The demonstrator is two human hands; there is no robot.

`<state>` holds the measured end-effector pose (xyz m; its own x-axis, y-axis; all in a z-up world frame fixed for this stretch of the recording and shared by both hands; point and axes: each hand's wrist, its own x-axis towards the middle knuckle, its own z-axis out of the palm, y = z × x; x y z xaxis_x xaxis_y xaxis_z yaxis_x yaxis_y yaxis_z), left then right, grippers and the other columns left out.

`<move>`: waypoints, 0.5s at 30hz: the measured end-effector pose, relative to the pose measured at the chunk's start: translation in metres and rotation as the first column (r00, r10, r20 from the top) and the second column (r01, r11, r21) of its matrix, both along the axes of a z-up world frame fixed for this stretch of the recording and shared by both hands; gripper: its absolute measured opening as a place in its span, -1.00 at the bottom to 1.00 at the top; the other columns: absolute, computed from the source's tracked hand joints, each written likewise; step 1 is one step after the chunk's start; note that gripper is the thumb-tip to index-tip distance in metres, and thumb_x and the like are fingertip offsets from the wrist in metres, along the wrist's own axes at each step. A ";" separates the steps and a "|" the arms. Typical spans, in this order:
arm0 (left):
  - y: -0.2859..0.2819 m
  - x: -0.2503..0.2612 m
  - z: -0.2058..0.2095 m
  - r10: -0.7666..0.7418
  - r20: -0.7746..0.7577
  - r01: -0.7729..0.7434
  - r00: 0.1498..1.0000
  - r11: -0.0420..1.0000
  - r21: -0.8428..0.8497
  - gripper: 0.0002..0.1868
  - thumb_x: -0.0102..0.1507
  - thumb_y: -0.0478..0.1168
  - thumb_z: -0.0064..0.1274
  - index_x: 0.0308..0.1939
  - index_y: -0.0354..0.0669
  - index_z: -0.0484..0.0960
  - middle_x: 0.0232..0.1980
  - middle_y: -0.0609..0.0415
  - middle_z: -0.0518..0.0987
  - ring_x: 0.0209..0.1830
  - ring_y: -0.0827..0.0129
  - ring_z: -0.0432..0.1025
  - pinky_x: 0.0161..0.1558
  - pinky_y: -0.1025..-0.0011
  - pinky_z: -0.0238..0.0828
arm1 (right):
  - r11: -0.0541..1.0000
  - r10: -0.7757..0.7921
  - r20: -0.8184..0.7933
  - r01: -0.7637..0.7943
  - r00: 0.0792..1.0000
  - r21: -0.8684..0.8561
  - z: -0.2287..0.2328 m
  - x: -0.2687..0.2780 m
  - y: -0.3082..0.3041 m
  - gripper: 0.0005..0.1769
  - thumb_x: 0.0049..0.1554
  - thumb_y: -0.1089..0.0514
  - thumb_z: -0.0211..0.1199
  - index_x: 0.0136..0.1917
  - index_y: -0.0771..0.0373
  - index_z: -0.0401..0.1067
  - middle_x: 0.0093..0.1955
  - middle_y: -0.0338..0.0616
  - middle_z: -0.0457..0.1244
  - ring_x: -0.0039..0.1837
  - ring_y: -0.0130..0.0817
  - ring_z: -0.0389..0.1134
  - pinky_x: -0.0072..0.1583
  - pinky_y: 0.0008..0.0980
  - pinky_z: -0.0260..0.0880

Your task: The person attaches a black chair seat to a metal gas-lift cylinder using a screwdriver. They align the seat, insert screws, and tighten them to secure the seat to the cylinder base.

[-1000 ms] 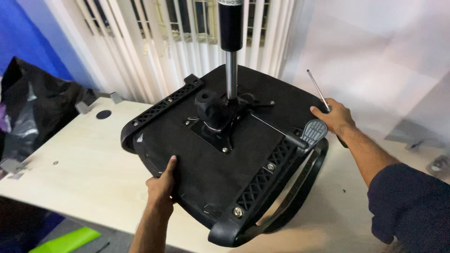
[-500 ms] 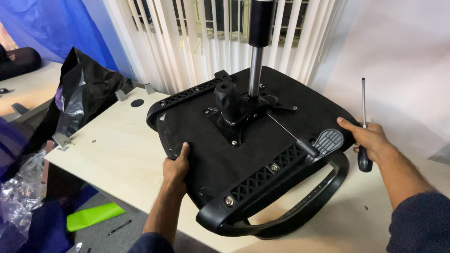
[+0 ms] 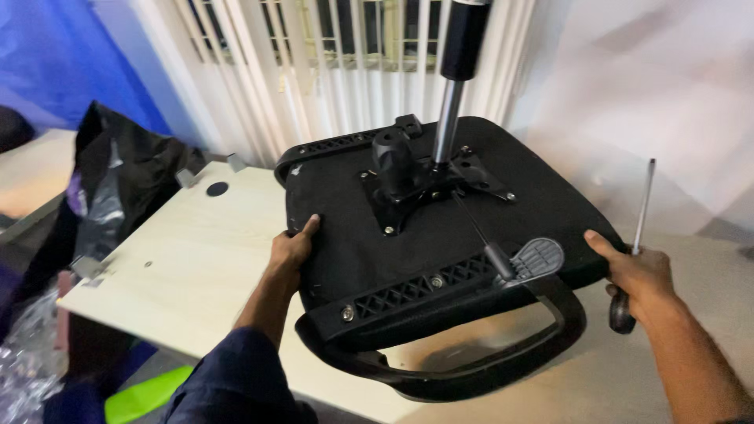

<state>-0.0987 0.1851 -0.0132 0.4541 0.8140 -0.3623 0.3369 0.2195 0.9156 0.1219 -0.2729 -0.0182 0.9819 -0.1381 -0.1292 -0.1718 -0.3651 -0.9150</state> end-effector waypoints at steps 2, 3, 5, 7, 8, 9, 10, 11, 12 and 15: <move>0.007 0.007 -0.003 -0.033 -0.050 0.031 0.998 0.999 -0.039 -0.09 0.20 0.20 0.22 0.36 -0.46 0.34 0.20 -0.39 0.54 0.10 -0.14 0.54 0.07 0.01 0.56 | 0.997 -0.065 -0.004 0.065 0.998 -0.034 -0.003 -0.004 -0.003 -0.49 0.07 -0.12 0.54 -0.24 0.28 0.33 -0.41 -0.18 0.17 -0.42 -0.40 0.16 -0.40 -0.36 0.20; 0.009 0.008 -0.002 -0.049 -0.040 0.049 0.998 0.999 -0.007 -0.10 0.19 0.19 0.24 0.34 -0.48 0.38 0.19 -0.38 0.56 0.10 -0.12 0.55 0.08 0.05 0.57 | 0.999 -0.047 -0.024 0.047 0.999 -0.006 -0.004 -0.003 -0.004 -0.47 0.05 -0.13 0.54 -0.24 0.30 0.33 -0.41 -0.17 0.16 -0.43 -0.40 0.14 -0.40 -0.35 0.17; 0.011 0.008 -0.004 -0.067 -0.012 0.068 0.998 0.996 0.050 -0.10 0.16 0.17 0.28 0.31 -0.52 0.46 0.19 -0.36 0.60 0.10 -0.06 0.58 0.11 0.13 0.57 | 0.999 0.005 -0.053 -0.003 0.999 0.045 -0.005 -0.002 -0.009 -0.44 0.02 -0.14 0.54 -0.26 0.34 0.34 -0.41 -0.15 0.16 -0.44 -0.38 0.10 -0.39 -0.33 0.12; 0.020 0.005 -0.004 -0.074 -0.001 0.074 0.997 0.997 -0.002 -0.08 0.16 0.18 0.26 0.34 -0.52 0.40 0.20 -0.39 0.58 0.10 -0.10 0.57 0.11 0.09 0.58 | 0.995 0.037 -0.064 -0.031 0.997 0.093 -0.010 -0.001 -0.010 -0.44 -0.02 -0.14 0.56 -0.26 0.32 0.32 -0.43 -0.20 0.13 -0.46 -0.42 0.10 -0.39 -0.37 0.15; 0.024 0.004 -0.004 -0.080 0.001 0.080 0.997 0.996 -0.027 -0.07 0.17 0.18 0.25 0.36 -0.52 0.37 0.20 -0.40 0.57 0.10 -0.12 0.57 0.11 0.08 0.58 | 0.992 0.050 -0.071 -0.041 0.996 0.119 -0.014 -0.001 -0.012 -0.44 -0.03 -0.13 0.56 -0.26 0.31 0.31 -0.44 -0.22 0.12 -0.47 -0.44 0.10 -0.39 -0.39 0.16; 0.026 0.003 -0.003 -0.095 0.023 0.095 0.995 0.995 -0.041 -0.08 0.17 0.16 0.25 0.35 -0.52 0.37 0.20 -0.40 0.57 0.10 -0.12 0.57 0.10 0.08 0.59 | 0.989 0.071 -0.109 -0.055 0.992 0.139 -0.018 0.001 -0.014 -0.45 -0.03 -0.13 0.56 -0.27 0.28 0.29 -0.45 -0.25 0.07 -0.47 -0.44 0.05 -0.39 -0.39 0.14; 0.028 0.001 -0.003 -0.108 0.045 0.111 0.993 0.992 -0.054 -0.09 0.17 0.14 0.25 0.35 -0.53 0.37 0.20 -0.41 0.57 0.10 -0.11 0.58 0.10 0.09 0.60 | 0.985 0.092 -0.146 -0.069 0.985 0.160 -0.020 0.003 -0.017 -0.45 -0.02 -0.13 0.55 -0.28 0.26 0.27 -0.47 -0.27 0.02 -0.48 -0.43 0.01 -0.40 -0.39 0.12; 0.031 -0.003 -0.003 -0.113 0.070 0.118 0.991 0.990 -0.071 -0.10 0.18 0.13 0.25 0.35 -0.54 0.37 0.19 -0.41 0.58 0.09 -0.11 0.58 0.10 0.10 0.61 | 0.980 0.123 -0.180 -0.090 0.976 0.179 -0.021 0.005 -0.018 -0.46 -0.01 -0.13 0.54 -0.28 0.23 0.25 -0.49 -0.29 -0.03 -0.48 -0.42 -0.03 -0.40 -0.39 0.10; 0.033 -0.005 -0.004 -0.101 0.049 0.104 0.994 0.992 -0.067 -0.11 0.19 0.11 0.25 0.35 -0.53 0.36 0.19 -0.42 0.56 0.09 -0.13 0.57 0.10 0.10 0.60 | 0.976 0.147 -0.170 -0.116 0.974 0.182 -0.022 0.006 -0.018 -0.45 0.00 -0.11 0.53 -0.28 0.30 0.27 -0.49 -0.32 -0.01 -0.48 -0.44 -0.02 -0.39 -0.40 0.10; 0.035 -0.012 -0.010 -0.083 0.047 0.085 0.995 0.995 -0.047 -0.16 0.22 0.07 0.25 0.34 -0.55 0.36 0.18 -0.45 0.56 0.08 -0.14 0.57 0.09 0.11 0.58 | 0.955 0.212 -0.130 -0.178 0.969 0.237 -0.026 0.006 -0.020 -0.47 0.02 -0.08 0.49 -0.26 0.37 0.28 -0.50 -0.37 0.00 -0.47 -0.47 0.01 -0.37 -0.41 0.11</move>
<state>-0.1111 0.2204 -0.0233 0.5370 0.7539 -0.3785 0.3146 0.2373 0.9191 0.1277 -0.2925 -0.0437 0.9530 0.1032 -0.2848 -0.2612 -0.1966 -0.9451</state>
